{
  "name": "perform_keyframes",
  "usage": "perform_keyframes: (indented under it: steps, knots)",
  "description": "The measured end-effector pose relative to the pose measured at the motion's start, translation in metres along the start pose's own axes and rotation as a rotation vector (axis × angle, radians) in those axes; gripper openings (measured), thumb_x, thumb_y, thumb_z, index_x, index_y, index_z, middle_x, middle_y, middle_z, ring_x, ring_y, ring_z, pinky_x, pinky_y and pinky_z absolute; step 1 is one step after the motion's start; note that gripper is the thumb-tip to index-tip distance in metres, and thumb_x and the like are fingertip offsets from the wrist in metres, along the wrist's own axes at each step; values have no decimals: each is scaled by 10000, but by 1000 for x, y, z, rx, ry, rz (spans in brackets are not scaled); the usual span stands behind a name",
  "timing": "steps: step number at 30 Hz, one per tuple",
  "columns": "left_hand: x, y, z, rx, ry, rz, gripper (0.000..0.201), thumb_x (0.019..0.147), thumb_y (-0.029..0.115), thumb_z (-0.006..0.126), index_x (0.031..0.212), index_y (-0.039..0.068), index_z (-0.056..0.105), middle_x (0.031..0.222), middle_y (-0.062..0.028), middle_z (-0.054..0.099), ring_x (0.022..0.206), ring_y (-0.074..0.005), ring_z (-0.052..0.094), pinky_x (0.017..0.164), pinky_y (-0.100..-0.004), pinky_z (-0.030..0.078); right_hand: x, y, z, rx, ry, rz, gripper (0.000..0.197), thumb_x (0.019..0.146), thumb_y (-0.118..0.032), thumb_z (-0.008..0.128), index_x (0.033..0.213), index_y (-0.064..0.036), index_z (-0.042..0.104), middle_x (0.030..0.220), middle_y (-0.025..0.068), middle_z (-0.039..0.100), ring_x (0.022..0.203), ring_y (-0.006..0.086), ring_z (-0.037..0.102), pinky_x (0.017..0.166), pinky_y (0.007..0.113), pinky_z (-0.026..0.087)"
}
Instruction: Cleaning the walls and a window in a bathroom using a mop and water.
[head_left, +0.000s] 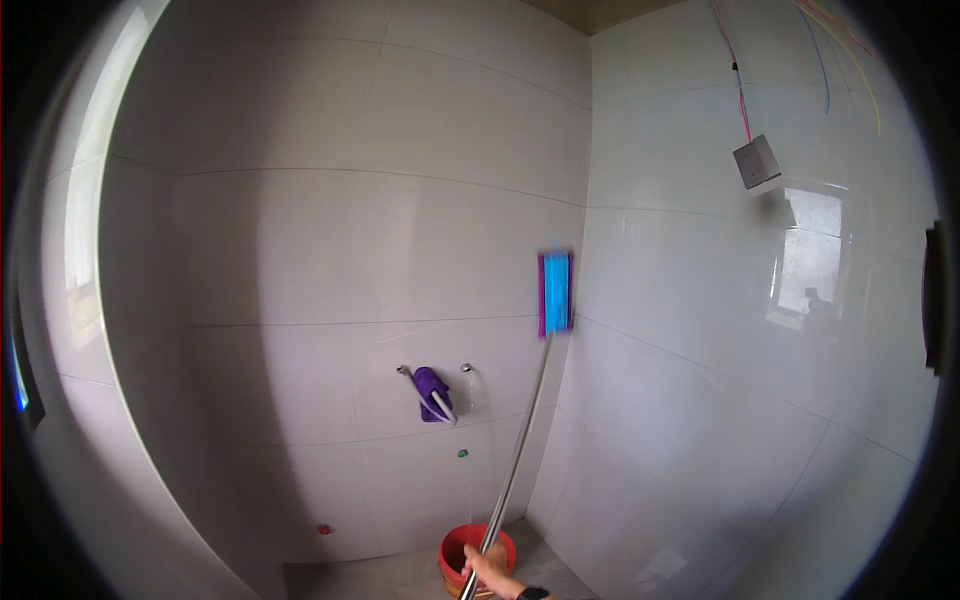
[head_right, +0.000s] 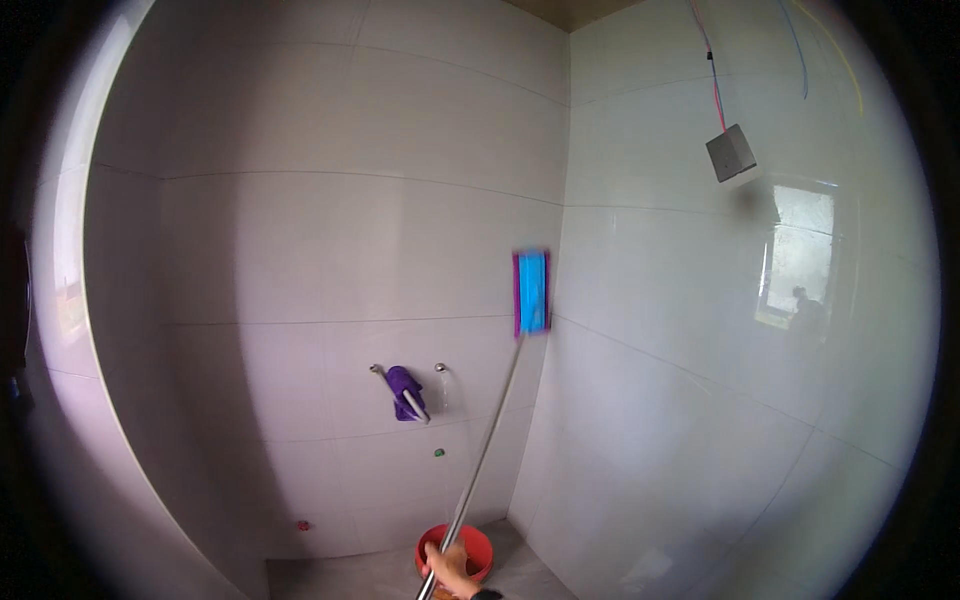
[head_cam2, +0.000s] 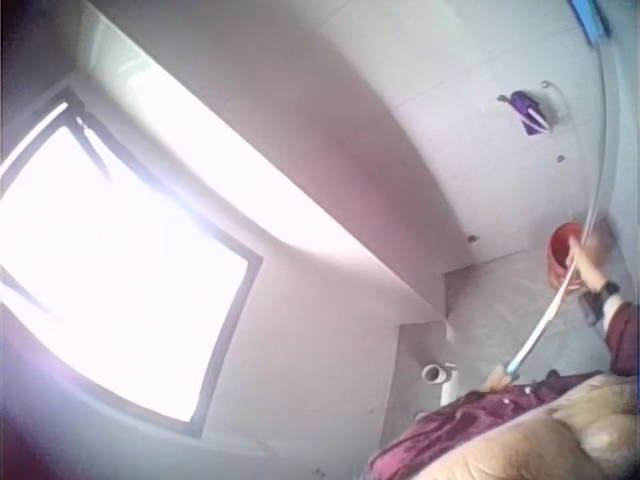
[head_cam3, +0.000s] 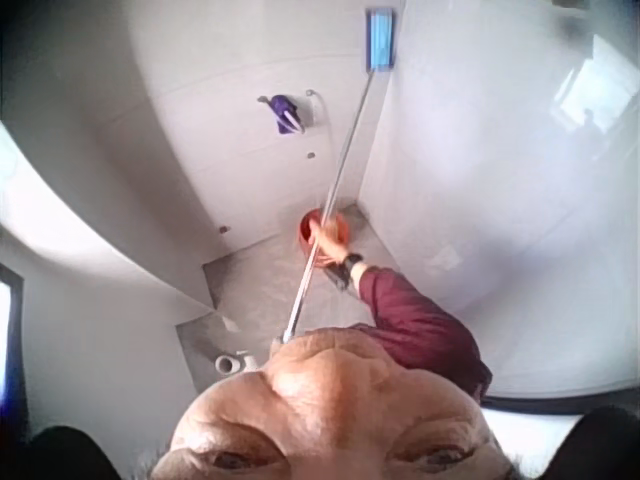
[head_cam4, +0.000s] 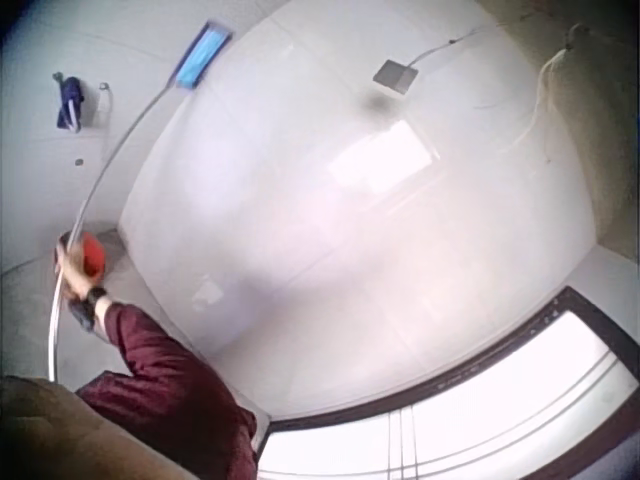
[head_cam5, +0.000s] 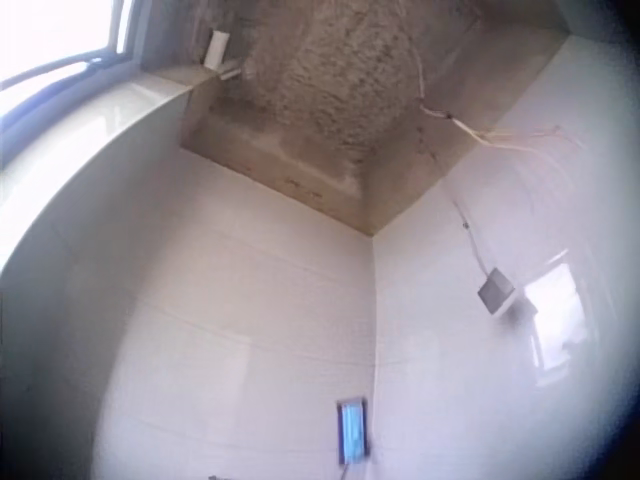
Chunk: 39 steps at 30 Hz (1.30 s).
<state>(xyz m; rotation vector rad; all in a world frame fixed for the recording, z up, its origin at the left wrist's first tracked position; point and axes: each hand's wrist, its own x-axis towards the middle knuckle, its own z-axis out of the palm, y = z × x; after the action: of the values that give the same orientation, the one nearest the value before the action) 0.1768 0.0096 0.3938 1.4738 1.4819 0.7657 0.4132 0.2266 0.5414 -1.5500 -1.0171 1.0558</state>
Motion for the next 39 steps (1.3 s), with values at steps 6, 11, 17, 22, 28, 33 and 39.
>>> perform_keyframes:
  steps: [6,11,17,22,28,33,39]
  knots:
    - [-76,-41,-51,12,137,-134,259,738,279,630,680,50,524,499,5,462,421,-119,382,367,-318,310,-35,218,29,304,-722,-358,134,802,-197,525,765,-69,512,637,64,549,540,183,543,453,302,447]
    - [-116,-38,-75,-14,254,-110,250,739,275,627,687,53,525,497,9,457,423,-120,380,371,-321,313,-134,161,78,495,-207,479,165,787,-224,552,748,-68,514,610,62,546,521,184,529,448,304,442]
    - [-120,-32,-80,-11,391,-23,238,741,269,624,696,57,527,495,13,452,425,-122,377,376,-325,316,-125,36,86,642,-323,130,163,783,-209,569,772,-90,457,595,58,501,536,187,534,449,323,466]
    - [-63,-50,-57,-226,430,-86,217,743,243,611,673,62,515,500,8,458,436,-121,381,385,-321,323,-115,-84,120,441,-444,-210,346,783,-193,588,1027,-104,359,712,98,511,554,221,536,498,350,494]
    - [69,44,-55,-646,267,60,239,738,156,564,559,77,425,483,-29,466,396,-105,408,354,-266,345,-59,-230,165,272,-600,-593,270,779,-133,575,899,-16,363,643,74,503,469,123,500,408,250,427]
    - [159,144,-55,-797,75,199,226,746,215,539,594,69,458,467,-47,483,328,-130,431,310,-247,333,11,-337,188,-97,-256,-1091,268,743,-157,569,808,10,370,592,123,482,497,207,513,449,340,419]
    - [204,237,-63,-815,-160,296,240,724,258,545,618,52,482,452,-74,504,325,-129,449,298,-231,326,77,-396,161,-149,-54,-1322,265,707,-128,558,766,18,344,592,166,440,527,331,483,507,409,398]
